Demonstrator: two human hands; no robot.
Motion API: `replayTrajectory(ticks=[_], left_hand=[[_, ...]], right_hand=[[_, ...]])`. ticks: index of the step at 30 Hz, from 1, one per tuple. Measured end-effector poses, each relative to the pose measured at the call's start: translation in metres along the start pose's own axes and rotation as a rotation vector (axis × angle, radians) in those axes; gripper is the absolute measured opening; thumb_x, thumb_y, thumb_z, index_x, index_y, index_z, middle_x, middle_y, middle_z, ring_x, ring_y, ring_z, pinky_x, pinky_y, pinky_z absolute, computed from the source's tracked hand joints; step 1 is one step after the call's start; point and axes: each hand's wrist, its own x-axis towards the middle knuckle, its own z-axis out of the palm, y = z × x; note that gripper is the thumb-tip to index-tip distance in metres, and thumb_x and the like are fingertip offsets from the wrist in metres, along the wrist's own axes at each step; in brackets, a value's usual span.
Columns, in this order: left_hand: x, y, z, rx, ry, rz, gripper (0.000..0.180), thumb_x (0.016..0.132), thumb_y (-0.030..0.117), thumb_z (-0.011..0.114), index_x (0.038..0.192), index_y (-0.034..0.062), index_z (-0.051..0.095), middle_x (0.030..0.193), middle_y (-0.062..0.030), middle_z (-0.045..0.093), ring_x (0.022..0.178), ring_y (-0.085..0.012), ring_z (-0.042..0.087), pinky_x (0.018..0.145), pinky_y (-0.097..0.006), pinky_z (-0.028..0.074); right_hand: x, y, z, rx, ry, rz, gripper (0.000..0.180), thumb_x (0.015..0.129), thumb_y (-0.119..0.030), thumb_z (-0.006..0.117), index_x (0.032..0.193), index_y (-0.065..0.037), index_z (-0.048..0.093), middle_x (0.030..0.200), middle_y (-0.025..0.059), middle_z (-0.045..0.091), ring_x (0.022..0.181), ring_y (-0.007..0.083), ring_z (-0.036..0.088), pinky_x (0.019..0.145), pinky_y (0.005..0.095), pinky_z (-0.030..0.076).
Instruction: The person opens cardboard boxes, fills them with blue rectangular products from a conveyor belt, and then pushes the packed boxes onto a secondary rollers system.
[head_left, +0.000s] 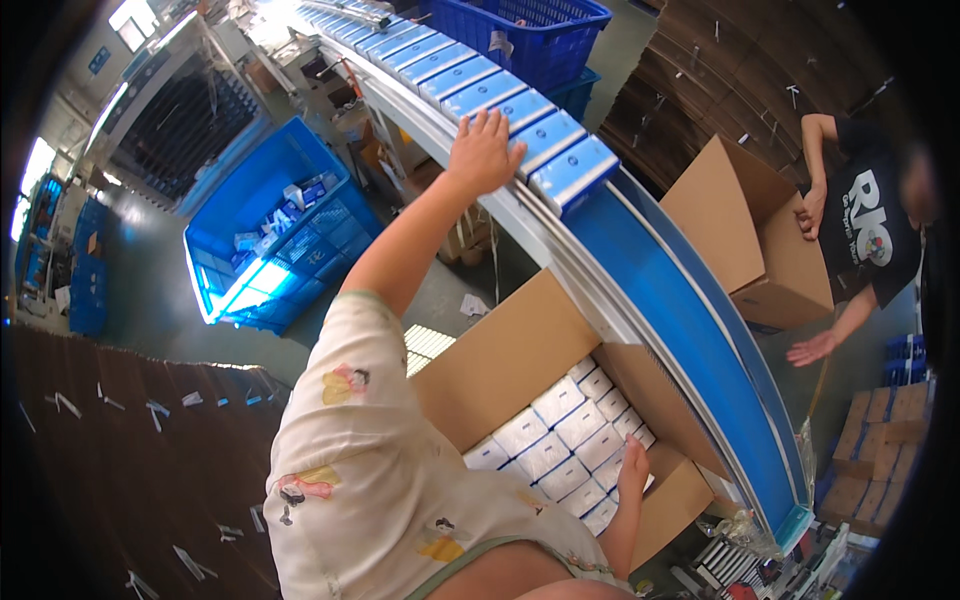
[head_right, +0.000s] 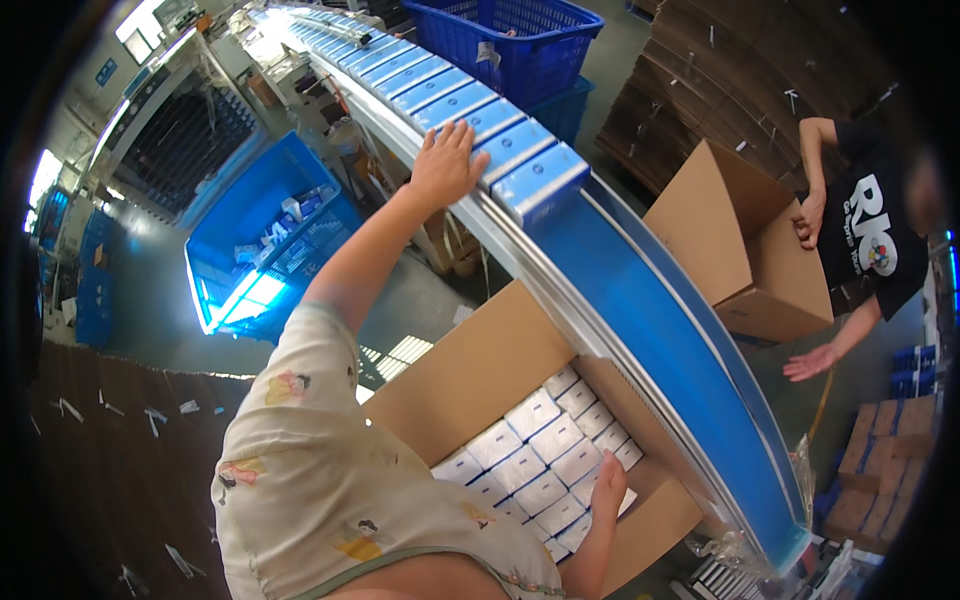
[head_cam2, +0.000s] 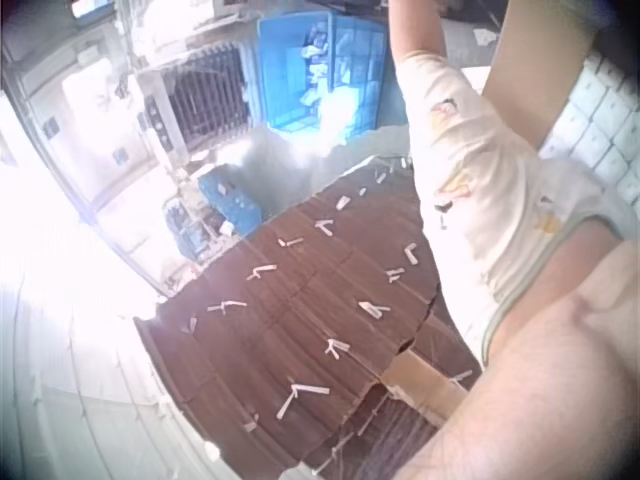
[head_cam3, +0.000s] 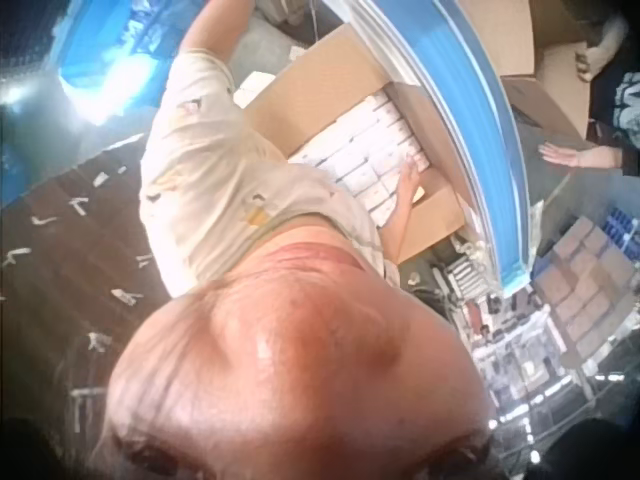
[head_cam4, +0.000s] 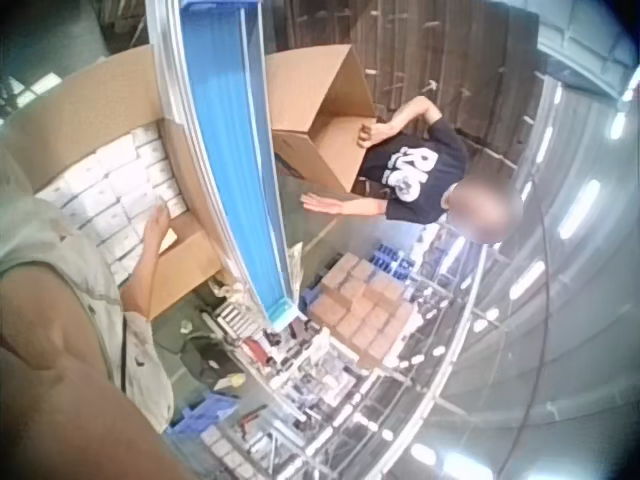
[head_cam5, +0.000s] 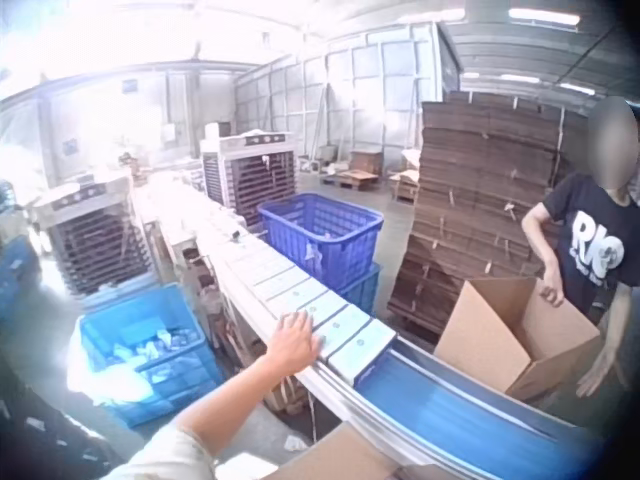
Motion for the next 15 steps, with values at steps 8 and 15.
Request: replayTrajectory(ticks=[8, 15], left_hand=[[0.076, -0.059, -0.012, -0.010, 0.069, -0.243, 0.044, 0.084, 0.037, 0.047, 0.108, 0.0017, 0.056, 0.115, -0.0182, 0.053, 0.106, -0.0319, 0.049, 0.092, -0.039, 0.037], [0.096, -0.057, 0.004, -0.180, -0.343, -0.270, 0.055, 0.084, 0.043, 0.044, 0.120, 0.0019, 0.046, 0.115, -0.0191, 0.053, 0.106, -0.0318, 0.052, 0.090, -0.038, 0.040]], right_hand=[[0.018, -0.004, -0.017, -0.605, -0.178, 0.307, 0.044, 0.090, -0.038, 0.037, 0.107, -0.003, 0.057, 0.112, 0.0192, 0.054, 0.109, 0.0347, 0.047, 0.096, 0.0383, 0.032], [0.045, -0.081, -0.032, -0.617, -0.683, 0.121, 0.046, 0.083, -0.039, 0.053, 0.108, -0.001, 0.055, 0.095, 0.0161, 0.061, 0.091, 0.0275, 0.058, 0.080, 0.0335, 0.044]])
